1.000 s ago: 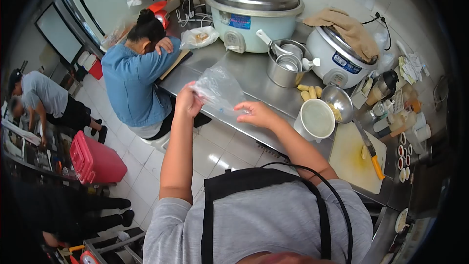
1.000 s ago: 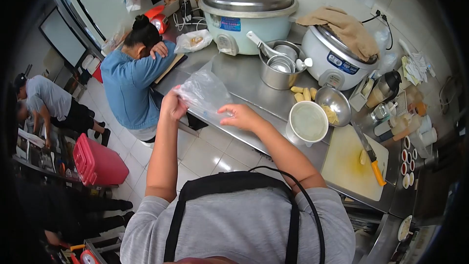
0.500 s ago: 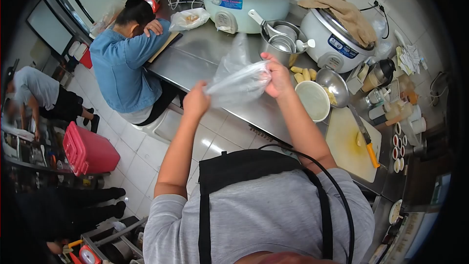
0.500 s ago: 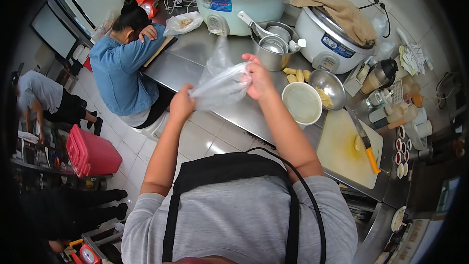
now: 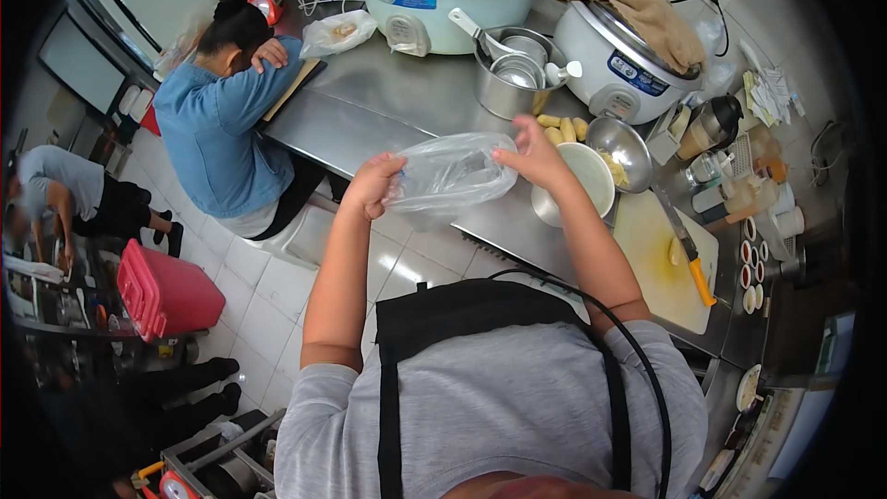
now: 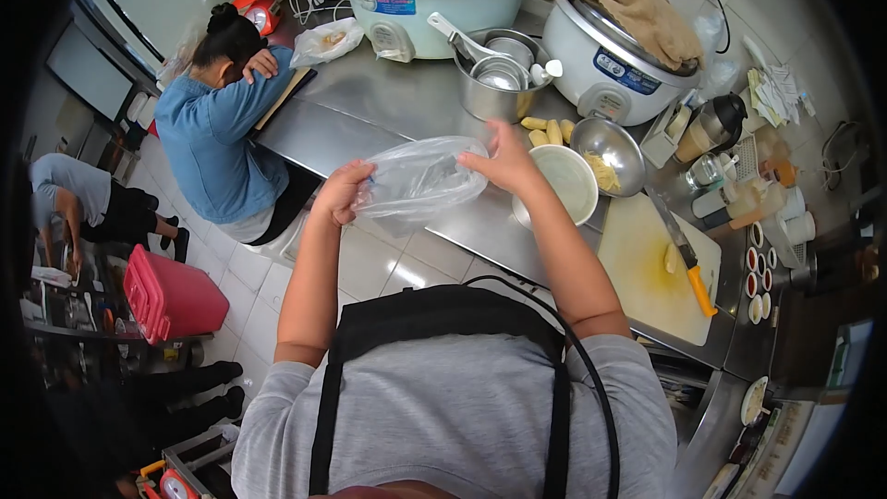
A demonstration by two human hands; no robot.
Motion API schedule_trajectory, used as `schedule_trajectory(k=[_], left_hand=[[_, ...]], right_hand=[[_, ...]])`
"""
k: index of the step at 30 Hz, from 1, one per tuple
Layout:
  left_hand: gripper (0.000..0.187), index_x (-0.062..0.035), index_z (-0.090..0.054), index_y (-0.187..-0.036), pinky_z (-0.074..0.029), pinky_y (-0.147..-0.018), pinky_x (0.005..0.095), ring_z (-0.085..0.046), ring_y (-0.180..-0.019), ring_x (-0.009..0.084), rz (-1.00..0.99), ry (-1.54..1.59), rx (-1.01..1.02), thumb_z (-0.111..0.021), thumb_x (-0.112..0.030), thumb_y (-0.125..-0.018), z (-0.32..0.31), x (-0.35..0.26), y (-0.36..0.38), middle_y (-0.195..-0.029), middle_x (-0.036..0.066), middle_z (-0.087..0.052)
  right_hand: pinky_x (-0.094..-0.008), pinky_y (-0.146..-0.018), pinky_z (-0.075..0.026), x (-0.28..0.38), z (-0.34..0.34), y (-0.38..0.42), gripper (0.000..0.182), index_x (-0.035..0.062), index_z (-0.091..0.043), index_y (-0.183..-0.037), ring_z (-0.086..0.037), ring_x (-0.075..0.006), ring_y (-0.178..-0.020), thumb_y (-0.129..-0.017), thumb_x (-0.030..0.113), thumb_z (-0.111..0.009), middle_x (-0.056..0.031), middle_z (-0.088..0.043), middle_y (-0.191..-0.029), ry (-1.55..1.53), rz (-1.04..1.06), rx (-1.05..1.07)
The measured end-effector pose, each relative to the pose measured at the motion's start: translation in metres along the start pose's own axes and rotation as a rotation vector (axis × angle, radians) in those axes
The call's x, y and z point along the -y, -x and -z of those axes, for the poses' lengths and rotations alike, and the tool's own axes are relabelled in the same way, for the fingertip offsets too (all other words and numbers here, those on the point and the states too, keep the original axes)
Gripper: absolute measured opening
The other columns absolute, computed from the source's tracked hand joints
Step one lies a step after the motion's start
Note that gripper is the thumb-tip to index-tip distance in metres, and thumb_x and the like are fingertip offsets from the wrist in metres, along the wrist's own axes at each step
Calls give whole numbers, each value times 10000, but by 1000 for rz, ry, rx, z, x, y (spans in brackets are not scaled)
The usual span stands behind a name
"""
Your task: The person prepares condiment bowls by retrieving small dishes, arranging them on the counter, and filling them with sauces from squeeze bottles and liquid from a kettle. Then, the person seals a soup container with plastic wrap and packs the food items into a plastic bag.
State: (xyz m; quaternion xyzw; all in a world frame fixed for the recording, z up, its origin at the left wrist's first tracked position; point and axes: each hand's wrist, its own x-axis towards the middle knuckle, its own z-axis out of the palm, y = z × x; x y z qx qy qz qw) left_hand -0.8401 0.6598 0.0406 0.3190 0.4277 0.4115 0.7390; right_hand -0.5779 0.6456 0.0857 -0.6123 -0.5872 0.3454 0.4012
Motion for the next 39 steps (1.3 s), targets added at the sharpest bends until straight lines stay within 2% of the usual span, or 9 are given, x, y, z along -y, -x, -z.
schedule_trajectory(k=[2, 6, 9, 12, 13, 16, 19, 23, 39], left_hand=[[75, -61, -495, -790, -338, -370, 182, -426, -443, 54, 22, -100, -46, -528, -128, -789, -14, -1, 0, -623, -11, -498], [116, -49, -513, -871, -360, -402, 176, -424, -449, 62, 208, -92, 196, -514, -137, -795, -30, -10, -9, -597, -24, -471], [182, -22, -507, -848, -403, -486, 268, -487, -559, 142, 361, -272, 300, -574, -153, -742, -2, -16, -41, -645, 35, -497], [212, 4, -501, -855, -421, -558, 324, -497, -596, 236, -1107, -1110, -594, -577, -128, -707, -32, -7, -37, -652, 76, -509], [244, 12, -497, -868, -413, -678, 378, -507, -739, 298, -1129, -1077, -455, -578, -111, -673, -52, -16, -18, -775, 132, -529], [312, -15, -493, -942, -413, -730, 340, -503, -847, 265, -996, -1177, 207, -605, -118, -669, -72, 12, -24, -907, 138, -520], [427, -72, -495, -1013, -401, -799, 354, -471, -974, 281, -380, -1681, 107, -652, -188, -634, -54, 41, -52, -1021, 146, -504], [661, -68, -460, -1098, -367, -875, 366, -454, -1016, 300, -520, -1889, 201, -722, -305, -540, -19, 43, -55, -1080, 146, -496], [447, -98, -462, -1003, -453, -675, 383, -549, -860, 273, -469, -1784, 277, -659, -213, -618, -20, 36, -59, -859, 97, -572]], right_hand=[[-305, -598, -458, 30, 13, 4, 327, 65, -534, -954, -549, -244, -787, -698, 257, -602, -98, -533, -908, 524, 806, -485], [-360, -697, -445, 44, -29, 20, 222, 44, -537, -919, -552, -321, -759, -702, 90, -520, -132, -557, -778, 521, 801, 626], [-374, -723, -449, -31, -63, -15, 222, 51, -564, -911, -562, -306, -818, -702, 50, -490, -147, -586, -861, 939, 547, 643], [-380, -725, -454, -42, -63, -22, 241, 34, -561, -927, -567, -295, -849, -691, 60, -515, -150, -588, -914, 984, 255, 626], [-381, -727, -453, -37, -64, -22, 255, 27, -554, -940, -567, -295, -855, -689, 60, -519, -151, -587, -925, 982, 190, 615], [-387, -734, -450, -18, -64, -23, 323, 22, -511, -1016, -562, -301, -874, -694, 54, -517, -153, -584, -941, 1108, 105, 810], [-397, -757, -439, -29, -62, -17, 366, 31, -467, -1069, -553, -308, -899, -707, 63, -507, -159, -569, -982, 1027, 181, 814], [-376, -831, -407, -53, -59, -17, 444, 59, -437, -1124, -494, -304, -1005, -694, 75, -547, -161, -501, -1108, 923, 203, 832], [-375, -752, -420, -20, -33, -20, 303, 73, -513, -968, -521, -280, -898, -704, 190, -607, -111, -544, -957, 691, 563, 717]])
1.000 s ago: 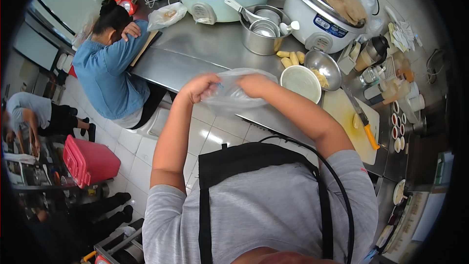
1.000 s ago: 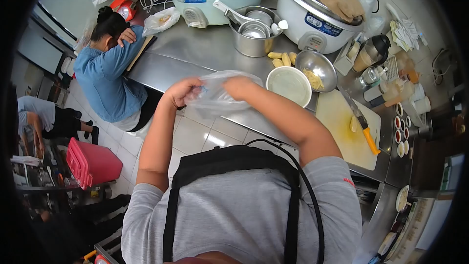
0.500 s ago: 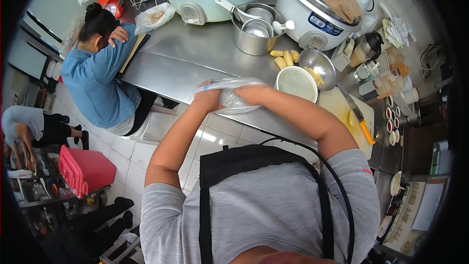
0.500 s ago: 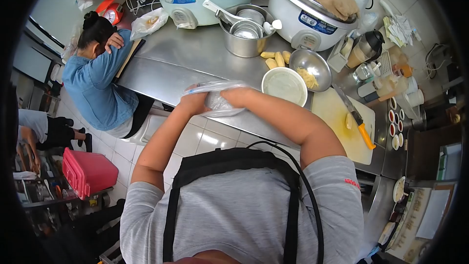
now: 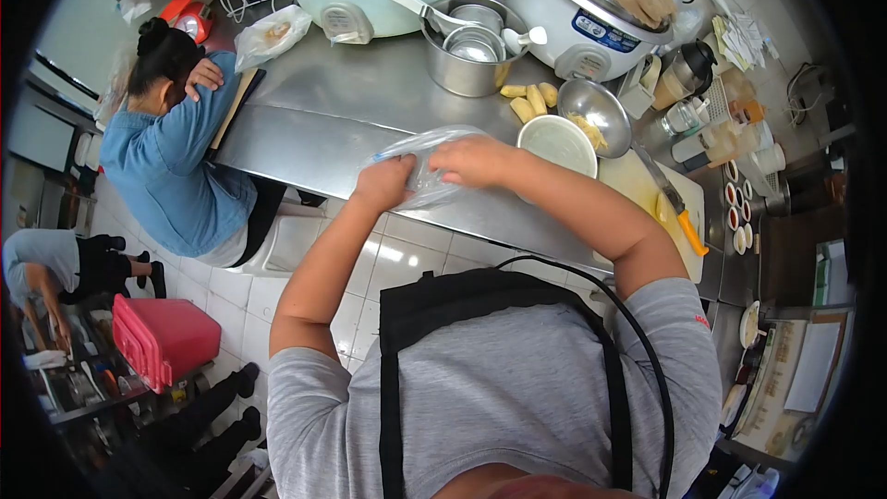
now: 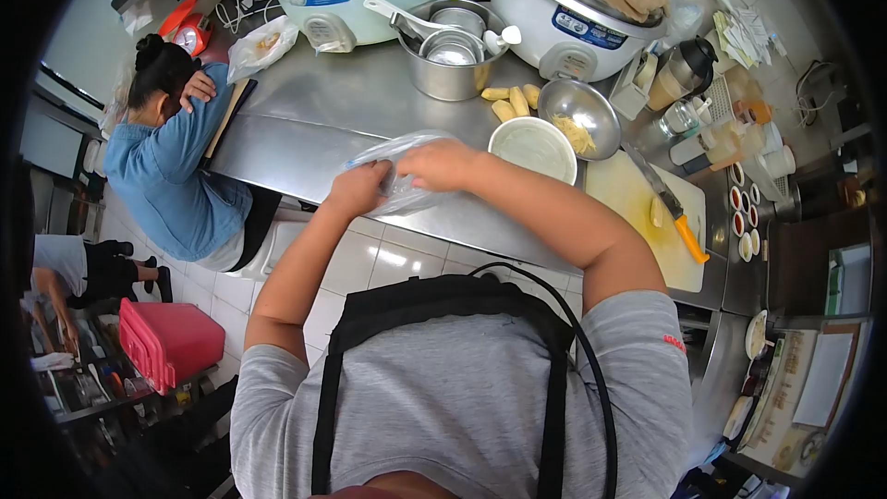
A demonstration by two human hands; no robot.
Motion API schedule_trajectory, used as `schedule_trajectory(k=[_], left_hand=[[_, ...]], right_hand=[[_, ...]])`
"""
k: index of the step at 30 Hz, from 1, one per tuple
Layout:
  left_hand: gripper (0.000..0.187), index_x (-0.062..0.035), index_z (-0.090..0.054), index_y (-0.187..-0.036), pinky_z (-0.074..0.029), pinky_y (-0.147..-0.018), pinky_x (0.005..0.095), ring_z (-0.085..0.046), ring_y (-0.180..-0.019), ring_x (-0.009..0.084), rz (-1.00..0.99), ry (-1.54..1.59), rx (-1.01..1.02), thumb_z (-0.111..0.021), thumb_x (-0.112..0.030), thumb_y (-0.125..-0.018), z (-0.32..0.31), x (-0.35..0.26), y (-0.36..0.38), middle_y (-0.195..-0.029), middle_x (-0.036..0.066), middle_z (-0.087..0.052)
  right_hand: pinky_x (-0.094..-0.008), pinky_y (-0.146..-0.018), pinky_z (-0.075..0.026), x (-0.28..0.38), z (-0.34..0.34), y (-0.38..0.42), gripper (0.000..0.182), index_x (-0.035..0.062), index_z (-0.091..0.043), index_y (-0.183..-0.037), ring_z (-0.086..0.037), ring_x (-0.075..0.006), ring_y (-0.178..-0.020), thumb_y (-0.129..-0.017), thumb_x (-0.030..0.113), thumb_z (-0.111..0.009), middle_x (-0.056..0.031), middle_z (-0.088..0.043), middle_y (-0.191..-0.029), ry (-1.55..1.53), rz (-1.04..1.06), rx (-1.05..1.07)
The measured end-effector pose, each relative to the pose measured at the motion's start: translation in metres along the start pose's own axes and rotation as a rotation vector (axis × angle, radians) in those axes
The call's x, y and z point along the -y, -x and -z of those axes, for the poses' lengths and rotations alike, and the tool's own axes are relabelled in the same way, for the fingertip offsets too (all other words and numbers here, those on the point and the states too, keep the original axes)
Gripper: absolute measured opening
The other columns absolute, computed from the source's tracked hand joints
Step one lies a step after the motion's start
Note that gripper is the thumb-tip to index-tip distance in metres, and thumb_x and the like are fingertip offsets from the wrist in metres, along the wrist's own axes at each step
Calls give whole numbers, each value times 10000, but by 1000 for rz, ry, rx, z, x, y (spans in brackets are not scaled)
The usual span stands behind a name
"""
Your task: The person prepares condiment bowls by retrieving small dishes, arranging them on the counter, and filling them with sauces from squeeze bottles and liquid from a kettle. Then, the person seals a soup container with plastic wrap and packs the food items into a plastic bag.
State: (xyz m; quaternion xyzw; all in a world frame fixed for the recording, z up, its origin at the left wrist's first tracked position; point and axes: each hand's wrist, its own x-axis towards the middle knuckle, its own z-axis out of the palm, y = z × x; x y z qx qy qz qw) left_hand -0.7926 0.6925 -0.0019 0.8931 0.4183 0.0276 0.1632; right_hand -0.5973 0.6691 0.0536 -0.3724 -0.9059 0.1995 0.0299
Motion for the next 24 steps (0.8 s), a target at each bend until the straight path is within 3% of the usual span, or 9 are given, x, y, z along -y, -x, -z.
schedule_trajectory(k=[3, 6, 9, 12, 18, 22, 24], left_hand=[[288, -82, -511, -868, -437, -650, 364, -545, -806, 264, -165, 59, -58, -644, -184, -633, 2, 8, 6, -777, 69, -566], [136, -84, -533, -713, -410, -646, 328, -515, -722, 241, -590, -137, -270, -627, -159, -650, -2, 16, 17, -703, 45, -543], [141, -107, -515, -609, -378, -668, 297, -482, -655, 200, -593, -92, -393, -612, -197, -658, -17, 22, 27, -647, 32, -528], [116, -107, -537, -647, -370, -672, 321, -491, -666, 203, -508, -83, -416, -612, -195, -658, -15, 15, 25, -636, 29, -528], [122, -106, -567, -727, -353, -656, 331, -501, -681, 210, -384, -64, -357, -614, -195, -657, -6, 1, 14, -642, 35, -531], [189, -89, -575, -812, -371, -668, 349, -501, -711, 237, -354, 29, -436, -627, -173, -651, 3, -10, 11, -720, 57, -535], [240, -75, -577, -866, -383, -690, 360, -503, -733, 264, -315, 86, -520, -640, -145, -645, 8, -14, 9, -768, 87, -533]], right_hand=[[-370, -740, -430, -23, -2, 5, 239, 75, -534, -930, -534, -274, -881, -716, 169, -586, -109, -555, -936, 82, -274, 205], [-360, -738, -440, -31, -8, 9, 219, 82, -555, -936, -544, -272, -883, -729, 154, -558, -117, -567, -937, 234, -283, 234], [-375, -795, -411, -27, -18, -4, 202, 81, -543, -931, -518, -278, -937, -732, 102, -524, -108, -559, -958, 216, -575, 336], [-366, -830, -398, -16, -33, -5, 219, 59, -550, -948, -498, -273, -982, -743, 58, -475, -118, -552, -981, 230, -516, 245], [-348, -781, -419, 10, 21, 41, 219, 72, -557, -962, -518, -279, -926, -758, 127, -497, -113, -556, -980, -334, -151, -402], [-349, -744, -420, 3, 46, 105, 212, 56, -548, -947, -525, -273, -849, -757, 143, -519, -117, -545, -912, -41, -414, -857], [-323, -732, -417, -5, 38, 139, 266, 49, -534, -975, -525, -265, -813, -750, 190, -547, -135, -520, -927, -122, -691, -1070]])
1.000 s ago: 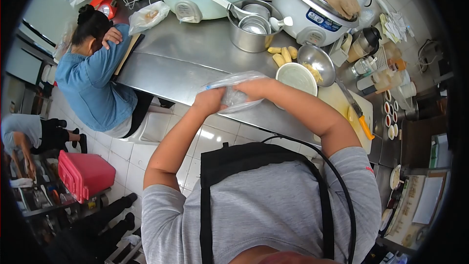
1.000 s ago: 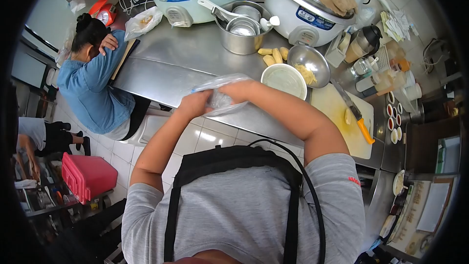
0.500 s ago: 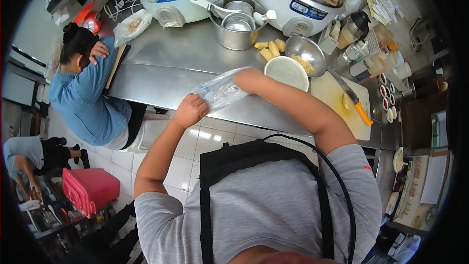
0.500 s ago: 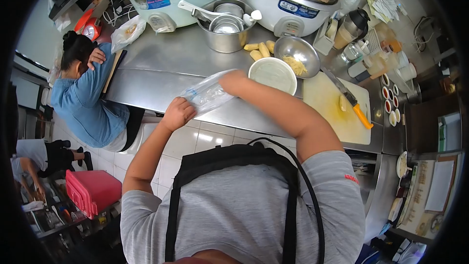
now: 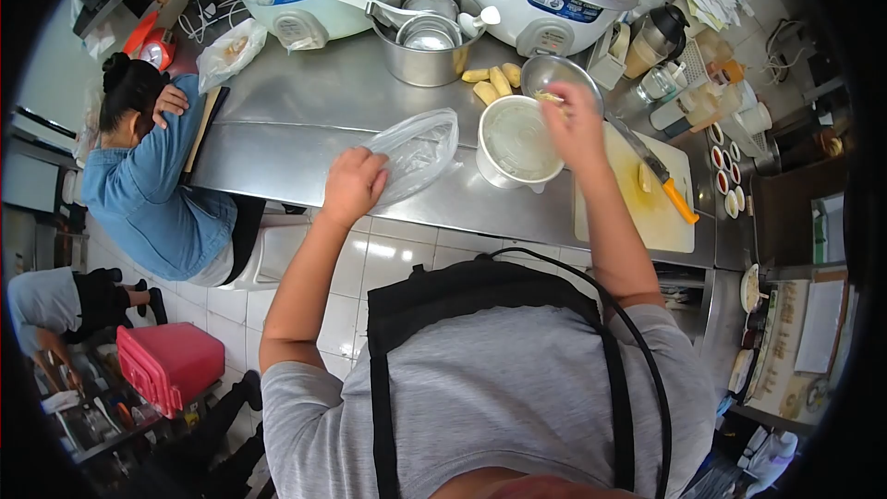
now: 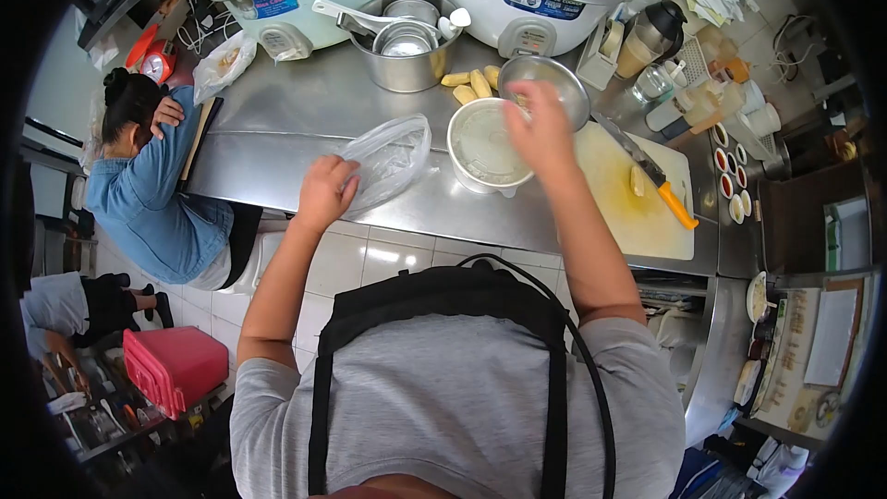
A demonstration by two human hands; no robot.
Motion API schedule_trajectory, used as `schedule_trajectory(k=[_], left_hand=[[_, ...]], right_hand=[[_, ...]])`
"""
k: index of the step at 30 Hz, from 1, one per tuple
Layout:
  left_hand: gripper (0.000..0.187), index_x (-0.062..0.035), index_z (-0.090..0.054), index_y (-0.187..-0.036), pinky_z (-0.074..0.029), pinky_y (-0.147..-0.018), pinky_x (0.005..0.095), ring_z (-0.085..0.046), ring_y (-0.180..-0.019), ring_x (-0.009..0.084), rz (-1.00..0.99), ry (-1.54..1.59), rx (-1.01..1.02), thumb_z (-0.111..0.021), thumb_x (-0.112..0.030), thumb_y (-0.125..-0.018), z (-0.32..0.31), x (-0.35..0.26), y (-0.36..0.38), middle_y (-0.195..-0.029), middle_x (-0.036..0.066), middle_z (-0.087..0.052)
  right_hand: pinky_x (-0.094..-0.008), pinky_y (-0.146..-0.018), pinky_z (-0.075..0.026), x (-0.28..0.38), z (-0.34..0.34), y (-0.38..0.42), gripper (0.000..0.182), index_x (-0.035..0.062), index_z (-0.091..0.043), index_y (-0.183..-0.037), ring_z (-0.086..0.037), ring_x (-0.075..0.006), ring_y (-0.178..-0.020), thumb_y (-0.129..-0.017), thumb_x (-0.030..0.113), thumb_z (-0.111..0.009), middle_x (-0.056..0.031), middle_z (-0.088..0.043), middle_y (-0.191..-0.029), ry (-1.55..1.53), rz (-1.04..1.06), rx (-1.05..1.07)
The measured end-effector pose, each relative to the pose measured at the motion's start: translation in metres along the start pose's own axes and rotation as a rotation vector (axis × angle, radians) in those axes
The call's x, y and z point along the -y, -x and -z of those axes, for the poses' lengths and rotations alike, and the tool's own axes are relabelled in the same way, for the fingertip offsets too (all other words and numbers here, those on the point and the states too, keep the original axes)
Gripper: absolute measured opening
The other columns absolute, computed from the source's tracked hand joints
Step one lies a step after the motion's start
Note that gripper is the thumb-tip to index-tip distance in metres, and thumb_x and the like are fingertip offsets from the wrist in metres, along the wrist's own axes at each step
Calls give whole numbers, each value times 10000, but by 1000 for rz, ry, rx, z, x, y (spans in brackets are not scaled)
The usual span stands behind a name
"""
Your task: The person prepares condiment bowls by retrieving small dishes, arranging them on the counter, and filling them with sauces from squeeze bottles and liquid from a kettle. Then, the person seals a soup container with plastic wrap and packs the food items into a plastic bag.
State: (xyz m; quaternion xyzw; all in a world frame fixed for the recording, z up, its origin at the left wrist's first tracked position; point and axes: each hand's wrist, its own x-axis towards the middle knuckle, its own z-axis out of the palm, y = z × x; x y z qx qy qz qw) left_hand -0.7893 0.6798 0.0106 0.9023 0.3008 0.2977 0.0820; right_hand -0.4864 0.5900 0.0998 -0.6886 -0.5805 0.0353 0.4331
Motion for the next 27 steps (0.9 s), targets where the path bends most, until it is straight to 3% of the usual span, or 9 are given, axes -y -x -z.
schedule_trajectory(k=[2, 5, 7, 10, 12, 18, 24, 27], left_hand=[[288, -80, -570, -901, -392, -682, 366, -497, -745, 260, 95, -68, -77, -650, -159, -636, 9, -3, -10, -803, 82, -525], [344, -81, -556, -949, -400, -700, 362, -500, -774, 266, 205, -167, -80, -659, -167, -633, 8, 1, -20, -836, 90, -522], [363, -80, -547, -970, -407, -713, 360, -510, -800, 272, 282, -217, 18, -659, -181, -639, 8, 7, -25, -848, 100, -531], [368, -80, -547, -967, -424, -708, 368, -534, -825, 279, 437, -221, 246, -658, -220, -646, 2, 15, -33, -855, 120, -559], [362, -77, -557, -940, -438, -689, 378, -552, -821, 287, 584, -179, 362, -664, -244, -637, -8, 25, -39, -851, 137, -579], [343, -85, -553, -961, -445, -695, 355, -564, -816, 272, 606, -45, 382, -629, -267, -681, -4, 28, -44, -896, 132, -585], [299, -41, -591, -881, -437, -663, 326, -571, -718, 256, 668, 334, 376, -637, -256, -678, -9, 56, -37, -763, 130, -598], [254, -31, -601, -816, -436, -640, 321, -567, -675, 257, 645, 338, 299, -641, -238, -674, -18, 67, -35, -720, 130, -599]], right_hand=[[-315, -655, -442, -46, 14, 18, 431, 47, -441, -1097, -528, -248, -779, -741, 250, -572, -144, -488, -994, 232, -170, -47], [-328, -596, -474, -61, 14, 45, 580, 44, -306, -1194, -550, -265, -766, -740, 289, -572, -170, -442, -1096, -309, -915, 199], [-356, -585, -504, -54, 10, 58, 574, 47, -228, -1228, -574, -313, -782, -774, 247, -518, -188, -433, -1134, -769, -1052, 400], [-379, -651, -514, -58, -10, 69, 504, 57, -228, -1230, -577, -365, -811, -791, 159, -456, -223, -427, -1147, -1302, -1192, 467], [-384, -653, -517, -55, -11, 66, 493, 77, -219, -1234, -574, -377, -821, -782, 91, -414, -224, -442, -1128, -1387, -1192, 439], [-376, -632, -526, -41, -10, 58, 558, 137, -194, -1244, -569, -399, -826, -730, -19, -342, -233, -446, -1120, -1290, -1089, 376], [-351, -581, -538, -15, 3, 36, 617, 159, -143, -1267, -573, -398, -803, -712, -42, -323, -235, -426, -1134, -1165, -1061, 425], [-353, -573, -538, 7, 10, 17, 632, 171, -124, -1275, -570, -404, -799, -712, -44, -316, -239, -412, -1144, -1175, -999, 505]])
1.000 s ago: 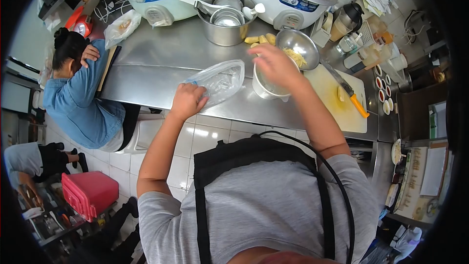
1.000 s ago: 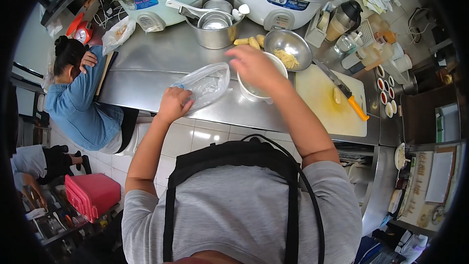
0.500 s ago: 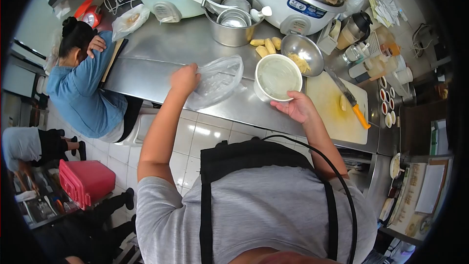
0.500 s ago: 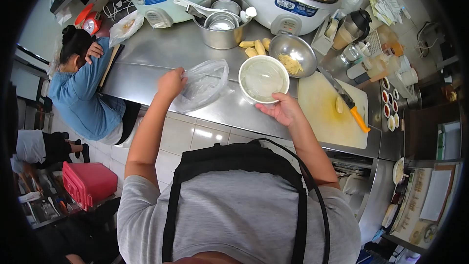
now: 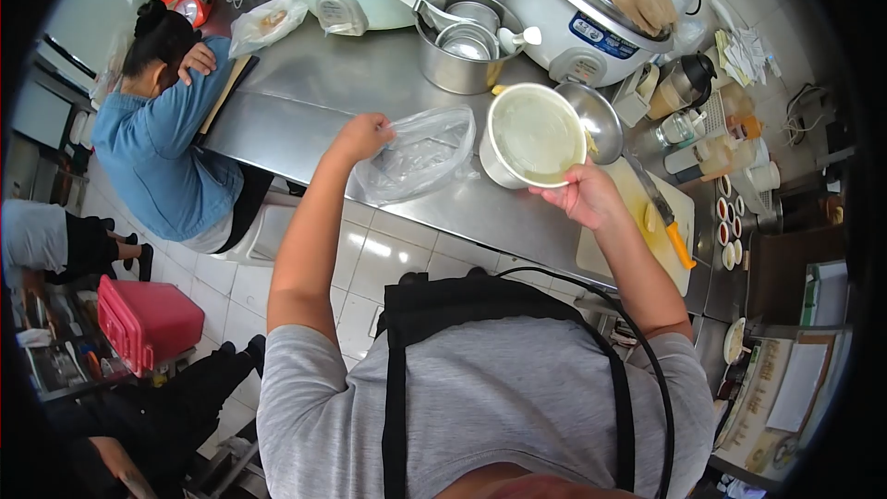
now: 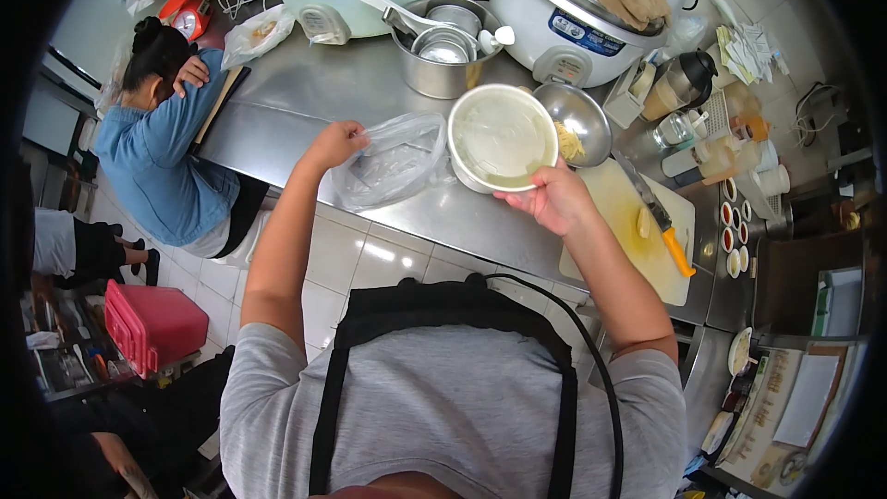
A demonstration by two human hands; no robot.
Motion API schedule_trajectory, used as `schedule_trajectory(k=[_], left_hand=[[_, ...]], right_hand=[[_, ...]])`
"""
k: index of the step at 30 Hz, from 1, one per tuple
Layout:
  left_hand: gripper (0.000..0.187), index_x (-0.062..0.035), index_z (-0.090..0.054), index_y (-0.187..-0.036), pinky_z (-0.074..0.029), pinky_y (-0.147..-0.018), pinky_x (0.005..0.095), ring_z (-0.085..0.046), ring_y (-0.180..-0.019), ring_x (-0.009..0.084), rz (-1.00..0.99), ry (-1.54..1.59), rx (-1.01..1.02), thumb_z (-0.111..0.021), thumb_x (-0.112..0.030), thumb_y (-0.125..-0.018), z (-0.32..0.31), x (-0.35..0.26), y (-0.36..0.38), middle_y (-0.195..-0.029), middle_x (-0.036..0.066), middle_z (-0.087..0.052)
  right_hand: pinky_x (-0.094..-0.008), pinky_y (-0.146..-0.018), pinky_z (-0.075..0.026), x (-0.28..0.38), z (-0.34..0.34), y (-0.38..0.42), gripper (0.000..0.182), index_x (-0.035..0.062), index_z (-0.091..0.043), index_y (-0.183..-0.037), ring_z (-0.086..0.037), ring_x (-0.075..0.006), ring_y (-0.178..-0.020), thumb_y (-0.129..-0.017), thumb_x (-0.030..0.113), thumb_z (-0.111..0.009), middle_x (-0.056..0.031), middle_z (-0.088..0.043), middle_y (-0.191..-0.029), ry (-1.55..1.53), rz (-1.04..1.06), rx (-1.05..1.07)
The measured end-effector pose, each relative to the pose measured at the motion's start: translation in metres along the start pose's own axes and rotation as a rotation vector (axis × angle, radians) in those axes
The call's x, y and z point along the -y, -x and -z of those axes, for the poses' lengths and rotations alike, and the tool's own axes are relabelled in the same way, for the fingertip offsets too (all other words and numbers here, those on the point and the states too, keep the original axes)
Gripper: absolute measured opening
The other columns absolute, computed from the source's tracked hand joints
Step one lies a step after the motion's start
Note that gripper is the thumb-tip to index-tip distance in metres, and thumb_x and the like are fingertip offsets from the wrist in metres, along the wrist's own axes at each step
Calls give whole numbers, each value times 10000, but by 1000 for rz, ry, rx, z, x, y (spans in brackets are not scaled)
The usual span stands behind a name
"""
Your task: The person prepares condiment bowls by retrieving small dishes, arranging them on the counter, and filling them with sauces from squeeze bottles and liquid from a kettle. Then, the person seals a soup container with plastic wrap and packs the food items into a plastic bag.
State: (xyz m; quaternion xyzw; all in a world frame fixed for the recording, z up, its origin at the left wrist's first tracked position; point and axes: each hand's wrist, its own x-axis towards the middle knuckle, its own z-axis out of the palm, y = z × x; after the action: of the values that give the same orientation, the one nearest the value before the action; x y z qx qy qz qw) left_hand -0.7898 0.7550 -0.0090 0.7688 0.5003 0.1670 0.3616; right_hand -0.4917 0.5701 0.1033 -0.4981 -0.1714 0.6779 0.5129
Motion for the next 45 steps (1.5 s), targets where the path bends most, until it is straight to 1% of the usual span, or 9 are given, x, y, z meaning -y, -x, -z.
schedule_trajectory(k=[6, 9, 13, 16, 24, 33, 39, 42, 45], left_hand=[[239, 0, -592, -774, -430, -610, 299, -555, -652, 183, 76, 128, 61, -627, -228, -712, 1, -2, -7, -675, 92, -588], [224, -9, -596, -768, -426, -498, 279, -541, -568, 145, 216, 442, 139, -636, -223, -713, 5, 6, -11, -640, 59, -573], [183, -26, -595, -777, -329, -309, 214, -469, -385, 88, 390, 888, 205, -641, -190, -711, -2, 31, -19, -628, 34, -573], [176, -14, -591, -800, -374, -341, 222, -505, -423, 90, 455, 678, 244, -608, -179, -741, 18, 22, -8, -652, 33, -586], [150, -4, -547, -862, -438, -498, 256, -531, -589, 125, 363, 976, 6, -519, -124, -776, 3, 16, -16, -720, 55, -558], [85, -48, -528, -796, -420, -549, 236, -478, -601, 91, 181, 1067, 130, -530, -128, -770, 2, -31, -13, -697, -2, -510], [78, -62, -534, -730, -383, -532, 214, -445, -596, 55, -23, 576, 136, -517, -108, -790, 17, -69, -5, -662, -46, -492], [112, -54, -539, -702, -370, -529, 210, -424, -586, 48, -251, 379, 62, -510, -110, -794, 7, -81, -3, -623, -50, -481], [126, -38, -535, -701, -367, -523, 214, -421, -577, 50, -261, 342, 28, -509, -114, -798, 4, -98, -2, -614, -41, -487]], right_hand=[[-366, -560, -541, 19, -61, -16, 653, 184, -123, -1267, -561, -424, -801, -699, -65, -328, -237, -387, -1157, -29, 14, 186], [-366, -542, -542, 1, -86, -40, 663, 179, -115, -1261, -564, -427, -791, -689, -75, -335, -233, -381, -1154, -50, 44, 244], [-351, -527, -539, -38, -105, -72, 617, 148, -171, -1250, -571, -399, -799, -694, -59, -343, -207, -389, -1152, 16, 71, 234], [-343, -513, -536, -59, -106, -85, 628, 144, -155, -1248, -579, -391, -769, -684, -69, -334, -201, -387, -1145, 25, 24, 212], [-329, -488, -539, -60, -84, -84, 661, 158, -174, -1248, -598, -358, -722, -654, -53, -374, -197, -443, -1100, 193, -212, 227], [-351, -519, -527, -35, -62, -88, 631, 129, -222, -1225, -609, -323, -681, -646, -44, -399, -196, -497, -1039, 412, -411, 420], [-354, -515, -513, -24, -53, -91, 590, 121, -220, -1211, -610, -318, -693, -670, -23, -406, -193, -512, -1018, 587, -455, 438], [-341, -490, -514, -18, -53, -87, 613, 123, -195, -1231, -613, -311, -674, -674, -19, -408, -190, -526, -996, 654, -426, 377], [-344, -500, -519, -14, -45, -89, 624, 110, -184, -1246, -615, -299, -679, -681, 2, -424, -185, -530, -994, 676, -400, 340]])
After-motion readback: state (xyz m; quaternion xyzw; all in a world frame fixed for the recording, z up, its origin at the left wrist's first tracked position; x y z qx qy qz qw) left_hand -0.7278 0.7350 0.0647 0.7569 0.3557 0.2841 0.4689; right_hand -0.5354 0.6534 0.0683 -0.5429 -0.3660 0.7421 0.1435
